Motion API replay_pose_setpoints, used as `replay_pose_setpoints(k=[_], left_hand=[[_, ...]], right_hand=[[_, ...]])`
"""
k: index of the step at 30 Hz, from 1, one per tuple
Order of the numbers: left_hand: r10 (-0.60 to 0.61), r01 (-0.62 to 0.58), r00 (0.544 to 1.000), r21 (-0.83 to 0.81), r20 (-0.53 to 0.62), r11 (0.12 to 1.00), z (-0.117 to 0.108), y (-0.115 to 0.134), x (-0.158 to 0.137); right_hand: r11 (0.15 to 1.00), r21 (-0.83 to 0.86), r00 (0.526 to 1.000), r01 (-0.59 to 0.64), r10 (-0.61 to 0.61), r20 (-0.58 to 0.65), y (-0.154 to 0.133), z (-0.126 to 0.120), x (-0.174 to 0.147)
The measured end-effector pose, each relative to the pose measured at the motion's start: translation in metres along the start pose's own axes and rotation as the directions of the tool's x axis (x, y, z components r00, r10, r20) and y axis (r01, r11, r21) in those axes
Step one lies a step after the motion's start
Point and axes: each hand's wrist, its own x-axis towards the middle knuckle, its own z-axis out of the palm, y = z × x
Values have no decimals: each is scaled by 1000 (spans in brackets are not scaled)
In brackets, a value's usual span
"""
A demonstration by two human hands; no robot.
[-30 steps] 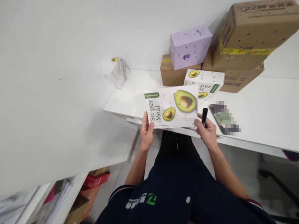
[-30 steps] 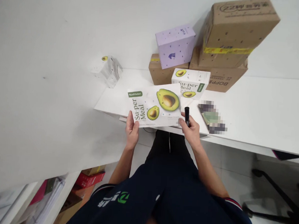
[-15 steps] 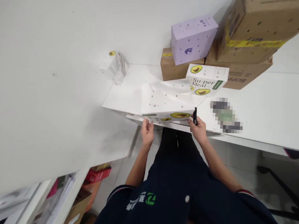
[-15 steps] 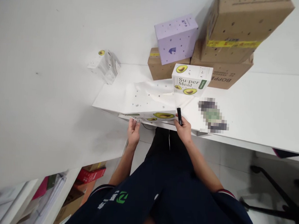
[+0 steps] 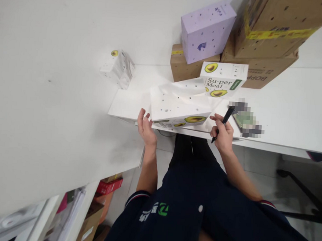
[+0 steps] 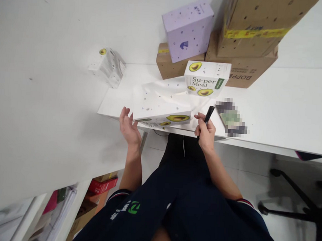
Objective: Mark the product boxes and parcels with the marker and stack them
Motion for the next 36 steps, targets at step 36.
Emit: replay_pose_setpoints(k=[36], left_hand=[[203, -216, 974, -142, -103, 966, 13, -21, -45]], right_hand=[[984, -180, 998, 11, -1, 58, 14, -7, -5]])
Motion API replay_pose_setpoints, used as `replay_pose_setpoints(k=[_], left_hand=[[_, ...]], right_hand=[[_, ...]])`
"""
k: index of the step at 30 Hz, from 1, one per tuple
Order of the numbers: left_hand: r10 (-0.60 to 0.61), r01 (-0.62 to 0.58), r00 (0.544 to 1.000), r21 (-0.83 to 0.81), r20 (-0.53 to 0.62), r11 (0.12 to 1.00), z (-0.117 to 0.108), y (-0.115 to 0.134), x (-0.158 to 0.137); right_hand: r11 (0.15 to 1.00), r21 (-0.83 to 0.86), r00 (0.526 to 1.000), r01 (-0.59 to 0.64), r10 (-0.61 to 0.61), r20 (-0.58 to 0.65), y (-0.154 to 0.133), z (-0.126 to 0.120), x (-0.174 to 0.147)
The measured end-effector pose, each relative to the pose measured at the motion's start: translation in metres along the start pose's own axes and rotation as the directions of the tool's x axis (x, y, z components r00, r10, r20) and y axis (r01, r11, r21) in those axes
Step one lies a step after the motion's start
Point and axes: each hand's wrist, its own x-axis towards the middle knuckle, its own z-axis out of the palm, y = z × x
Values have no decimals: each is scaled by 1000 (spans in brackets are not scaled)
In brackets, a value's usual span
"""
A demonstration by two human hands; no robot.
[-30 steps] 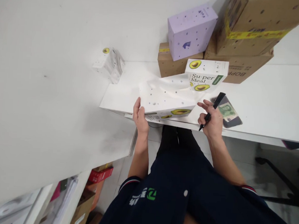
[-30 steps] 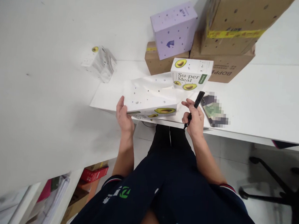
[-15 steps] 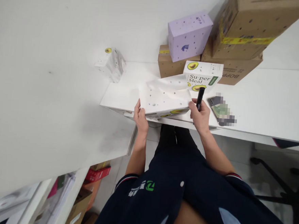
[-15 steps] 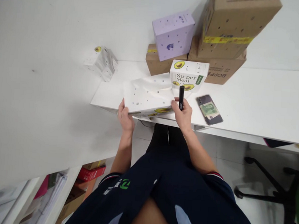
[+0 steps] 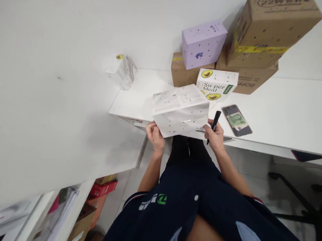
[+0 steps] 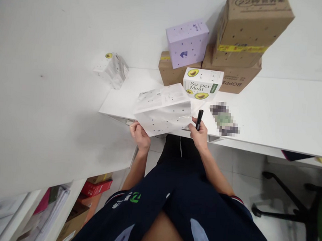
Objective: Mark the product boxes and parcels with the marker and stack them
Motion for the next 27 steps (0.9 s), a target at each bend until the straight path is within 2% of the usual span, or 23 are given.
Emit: replay_pose_setpoints(k=[3, 8, 11, 14, 17, 21, 23, 25, 27], left_hand=[[-47, 45, 998, 43, 36, 998, -2, -1, -7], [-76, 43, 977, 164, 197, 986, 0, 7, -8], [-120, 65, 968, 244, 219, 968, 3, 12, -8], [-122, 50, 966, 298, 229, 953, 4, 13, -9], [-57, -29, 969, 338, 242, 941, 4, 15, -10], [139, -257, 946, 411, 294, 875, 9, 21, -10], [224, -369, 908, 423, 354, 827, 14, 23, -12], [261, -450, 861, 417, 436, 790, 20, 25, -14], [278, -503, 823, 408, 496, 762, 23, 25, -16]], right_hand=[[998, 23, 998, -53, 54, -25, 9, -3, -5], [988, 58, 988, -146, 149, -48, 15, -6, -6], [977, 104, 980, -189, 193, -39, 12, -11, -4], [970, 181, 979, -163, 182, -91, -2, -22, 1], [948, 307, 985, -79, 122, -123, -31, -37, 9], [882, 470, 996, 37, 5, -87, -82, -42, 13], [890, 420, 983, 180, -146, -111, -102, -29, 10], [898, 280, 940, 339, -311, -140, -113, -8, 5], [901, 157, 914, 405, -398, -77, -118, 18, 0]])
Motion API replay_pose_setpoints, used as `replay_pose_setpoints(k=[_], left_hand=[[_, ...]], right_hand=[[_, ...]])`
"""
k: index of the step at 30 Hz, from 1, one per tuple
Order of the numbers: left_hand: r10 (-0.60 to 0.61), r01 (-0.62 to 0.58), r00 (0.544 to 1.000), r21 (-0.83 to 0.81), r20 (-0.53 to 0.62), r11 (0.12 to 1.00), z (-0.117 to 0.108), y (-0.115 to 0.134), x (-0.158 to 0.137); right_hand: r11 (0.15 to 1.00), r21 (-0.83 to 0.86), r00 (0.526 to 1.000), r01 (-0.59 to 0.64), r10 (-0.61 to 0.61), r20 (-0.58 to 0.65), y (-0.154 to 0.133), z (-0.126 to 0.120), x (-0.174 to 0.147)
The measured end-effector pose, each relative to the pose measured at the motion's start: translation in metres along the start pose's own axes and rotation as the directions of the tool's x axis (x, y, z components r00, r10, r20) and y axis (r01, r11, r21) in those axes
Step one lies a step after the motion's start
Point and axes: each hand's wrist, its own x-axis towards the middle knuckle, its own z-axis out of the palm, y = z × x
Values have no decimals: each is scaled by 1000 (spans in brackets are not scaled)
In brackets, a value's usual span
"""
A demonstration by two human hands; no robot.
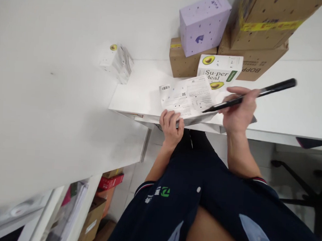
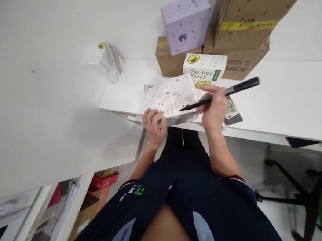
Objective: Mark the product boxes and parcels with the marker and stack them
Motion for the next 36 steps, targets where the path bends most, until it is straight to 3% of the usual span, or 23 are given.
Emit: replay_pose_setpoints(k=[2, 5, 8, 14, 19, 29, 36], left_hand=[[37, -37, 999, 23, 1, 999, 1, 0, 0], [42, -40, 999, 56, -27, 998, -1, -4, 2], [29, -25, 999, 89, -44, 996, -3, -10, 5], [74, -61, 994, 148, -85, 987, -2, -14, 5], [25, -13, 997, 166, -70, 986, -5, -13, 4], [-61, 65, 998, 122, -36, 990, -6, -13, 0], [-79, 83, 996, 93, -39, 992, -3, -14, -1]], right_hand=[[997, -77, 987, -6, 18, 159, 3, 25, -4], [984, -175, 914, 30, 44, 403, 16, 54, -6], [963, -249, 852, 104, 43, 521, 31, 72, -6], [969, -248, 902, 13, 96, 420, 44, 76, -13], [981, -189, 893, -38, 118, 435, 43, 73, -17], [959, -274, 872, 74, 71, 485, 39, 74, -22], [951, -295, 861, 89, 75, 503, 40, 76, -21]])
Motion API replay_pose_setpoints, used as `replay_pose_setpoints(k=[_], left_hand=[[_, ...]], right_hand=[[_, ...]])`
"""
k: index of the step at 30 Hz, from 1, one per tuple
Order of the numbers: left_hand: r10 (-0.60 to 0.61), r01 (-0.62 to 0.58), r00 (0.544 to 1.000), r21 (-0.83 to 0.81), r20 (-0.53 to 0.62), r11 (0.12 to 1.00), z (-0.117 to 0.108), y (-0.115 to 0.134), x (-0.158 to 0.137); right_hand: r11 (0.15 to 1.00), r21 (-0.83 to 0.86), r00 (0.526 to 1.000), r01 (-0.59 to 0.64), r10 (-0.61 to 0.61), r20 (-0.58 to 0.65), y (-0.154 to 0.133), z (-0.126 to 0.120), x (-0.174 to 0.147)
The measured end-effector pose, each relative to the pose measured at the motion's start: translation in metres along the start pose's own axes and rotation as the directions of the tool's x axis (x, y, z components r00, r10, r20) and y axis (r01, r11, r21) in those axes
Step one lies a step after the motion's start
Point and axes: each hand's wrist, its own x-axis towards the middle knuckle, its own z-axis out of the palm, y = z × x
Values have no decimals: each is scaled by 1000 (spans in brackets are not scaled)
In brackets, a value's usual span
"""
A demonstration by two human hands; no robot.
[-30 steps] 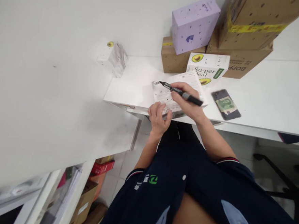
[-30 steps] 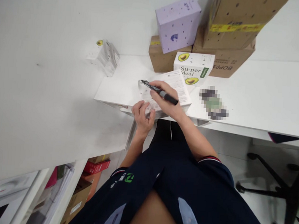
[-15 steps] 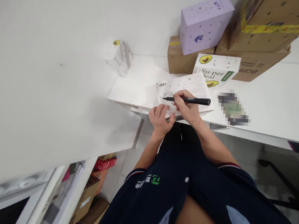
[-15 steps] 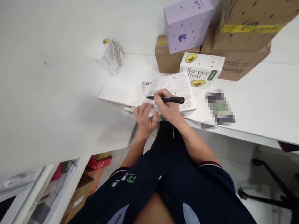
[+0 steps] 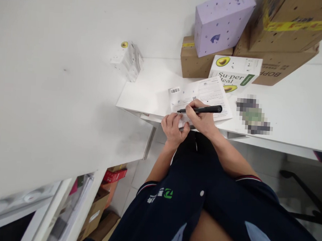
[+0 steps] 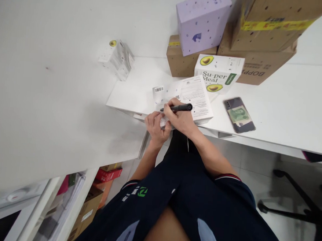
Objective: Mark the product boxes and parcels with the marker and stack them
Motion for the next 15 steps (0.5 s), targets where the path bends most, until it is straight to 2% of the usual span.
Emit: replay_pose_setpoints(k=[7, 12, 15], left_hand=[[78, -77, 997, 32, -25, 997, 1, 1, 4], [54, -54, 999, 32, 5, 998, 0, 2, 6], [115, -113, 993, 56, -31, 992, 0, 2, 7]], right_hand=[[1000, 2, 999, -5, 5, -33, 1, 0, 5], [1000, 1, 1000, -11, 11, -27, 1, 1, 6], [1000, 26, 998, 8, -6, -60, 1, -1, 5]])
